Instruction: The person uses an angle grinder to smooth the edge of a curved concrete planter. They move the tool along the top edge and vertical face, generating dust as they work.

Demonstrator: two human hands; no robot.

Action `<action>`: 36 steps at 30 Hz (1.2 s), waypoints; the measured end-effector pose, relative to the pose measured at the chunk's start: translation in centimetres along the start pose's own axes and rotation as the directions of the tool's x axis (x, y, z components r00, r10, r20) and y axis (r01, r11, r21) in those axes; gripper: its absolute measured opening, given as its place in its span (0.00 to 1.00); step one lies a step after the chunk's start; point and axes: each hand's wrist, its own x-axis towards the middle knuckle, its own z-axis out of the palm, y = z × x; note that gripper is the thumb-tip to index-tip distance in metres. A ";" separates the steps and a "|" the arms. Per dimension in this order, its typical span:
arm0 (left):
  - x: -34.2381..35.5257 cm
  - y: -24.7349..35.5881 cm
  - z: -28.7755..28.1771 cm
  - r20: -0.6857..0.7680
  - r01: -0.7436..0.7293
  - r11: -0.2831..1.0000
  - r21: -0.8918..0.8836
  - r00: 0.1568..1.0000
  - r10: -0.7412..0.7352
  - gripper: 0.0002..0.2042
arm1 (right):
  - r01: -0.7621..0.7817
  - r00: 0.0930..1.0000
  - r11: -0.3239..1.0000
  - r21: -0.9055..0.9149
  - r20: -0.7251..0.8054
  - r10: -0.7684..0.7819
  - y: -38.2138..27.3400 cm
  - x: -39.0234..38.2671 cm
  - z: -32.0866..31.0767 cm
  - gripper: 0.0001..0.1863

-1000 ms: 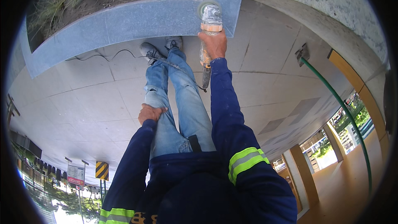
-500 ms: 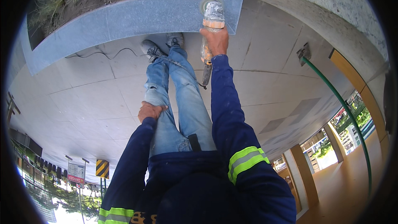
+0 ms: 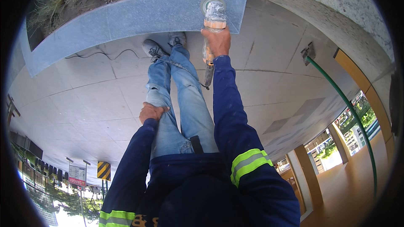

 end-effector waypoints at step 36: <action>-0.2 0.0 2.0 0.003 0.037 0.997 0.063 0.999 -0.038 0.53 | 0.017 0.996 0.962 -0.271 0.084 0.006 -4.6 -4.1 6.1 0.36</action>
